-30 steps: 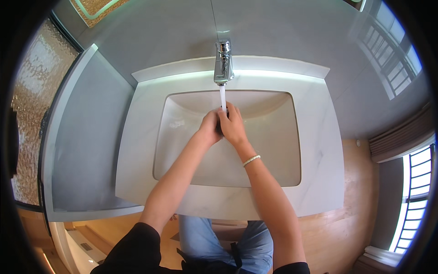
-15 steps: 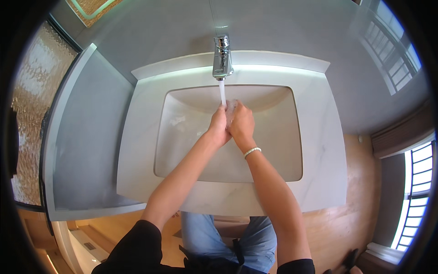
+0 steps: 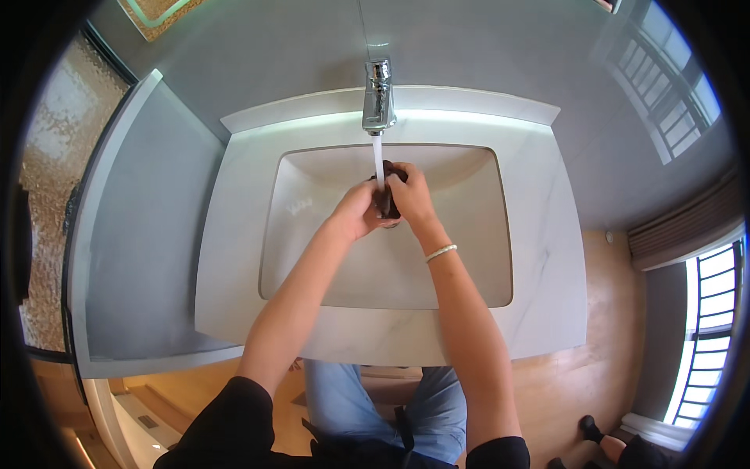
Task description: The person rinses and wrings out a cloth under running water in a sink.
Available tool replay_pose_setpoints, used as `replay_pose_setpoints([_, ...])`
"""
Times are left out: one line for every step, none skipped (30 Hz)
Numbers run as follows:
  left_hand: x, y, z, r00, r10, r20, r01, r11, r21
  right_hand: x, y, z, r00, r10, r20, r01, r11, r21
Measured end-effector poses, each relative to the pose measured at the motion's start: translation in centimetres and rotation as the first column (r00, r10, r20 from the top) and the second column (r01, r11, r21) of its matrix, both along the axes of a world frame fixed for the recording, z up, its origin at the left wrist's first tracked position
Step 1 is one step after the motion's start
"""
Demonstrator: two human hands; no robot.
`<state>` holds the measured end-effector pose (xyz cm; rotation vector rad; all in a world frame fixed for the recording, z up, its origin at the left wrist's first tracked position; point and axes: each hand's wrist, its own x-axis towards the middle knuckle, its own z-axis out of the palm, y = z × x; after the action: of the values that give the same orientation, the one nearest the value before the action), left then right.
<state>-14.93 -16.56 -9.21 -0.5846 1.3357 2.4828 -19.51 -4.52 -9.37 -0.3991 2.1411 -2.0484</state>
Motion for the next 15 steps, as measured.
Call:
replay_pose_setpoints([-0.2,0.1,0.2,1.000,-0.007,0.008,0.007,0.997,0.074,0.0,0.7,-0.1,1.000,-0.003,0.002,0.003,1.000,0.007])
replay_pose_setpoints([-0.1,0.5,0.7,0.998,0.039,0.056,-0.039,0.999,-0.007,0.1,1.4,-0.3,0.999,0.004,-0.054,0.000,0.997,0.071])
replay_pose_setpoints([-0.4,0.8,0.6,0.998,0.036,0.058,-0.036,0.999,0.000,0.2,1.9,-0.5,0.994,0.016,-0.108,-0.001,0.991,0.134])
replay_pose_setpoints([-0.7,0.8,0.4,0.989,0.121,0.082,-0.120,0.993,-0.010,0.5,2.1,-0.4,0.994,0.019,-0.107,-0.004,0.991,0.136])
replay_pose_setpoints([-0.9,0.6,0.3,0.973,0.204,0.104,-0.203,0.979,-0.021,0.8,2.2,-0.3,0.994,0.023,-0.110,-0.004,0.986,0.165])
replay_pose_setpoints([-1.0,0.4,-0.1,0.973,0.208,0.105,-0.207,0.978,-0.020,1.0,2.2,-0.2,0.993,0.027,-0.113,-0.004,0.981,0.194])
replay_pose_setpoints([-1.1,0.3,-0.4,0.969,0.231,0.083,-0.239,0.965,0.106,1.0,2.4,0.0,0.993,0.028,-0.114,-0.005,0.981,0.195])
replay_pose_setpoints([-1.3,0.2,-0.6,0.964,0.257,0.063,-0.265,0.936,0.230,0.8,2.7,0.3,0.997,0.045,-0.060,-0.030,0.973,0.229])
replay_pose_setpoints([-1.5,0.2,-0.9,0.964,0.259,0.062,-0.266,0.936,0.230,0.8,2.8,0.5,0.998,0.059,-0.006,-0.056,0.964,0.261])
replay_pose_setpoints([-1.5,0.3,-0.5,0.939,0.345,-0.011,-0.344,0.938,0.037,1.1,2.6,1.0,0.998,0.064,-0.005,-0.060,0.964,0.260])
replay_pose_setpoints([-1.4,0.2,-0.2,0.906,0.411,-0.100,-0.422,0.894,-0.152,1.6,2.4,1.5,0.994,0.016,0.106,-0.038,0.978,0.204])
replay_pose_setpoints([-1.8,-0.7,-1.3,0.898,0.384,-0.213,-0.425,0.883,-0.201,1.9,2.1,1.9,0.976,-0.025,0.218,-0.009,0.988,0.151])
replay_pose_setpoints([-1.8,-0.6,-1.2,0.899,0.382,-0.212,-0.423,0.884,-0.200,1.7,2.4,2.3,0.976,-0.027,0.218,-0.007,0.988,0.153])
replay_pose_setpoints([-1.7,-0.4,-1.1,0.913,0.345,-0.218,-0.393,0.888,-0.240,1.2,2.8,2.5,0.963,0.064,0.262,-0.119,0.973,0.198])
replay_pose_setpoints([-1.7,-0.3,-0.9,0.925,0.307,-0.222,-0.362,0.889,-0.280,0.9,3.2,2.7,0.938,0.152,0.310,-0.231,0.944,0.236])
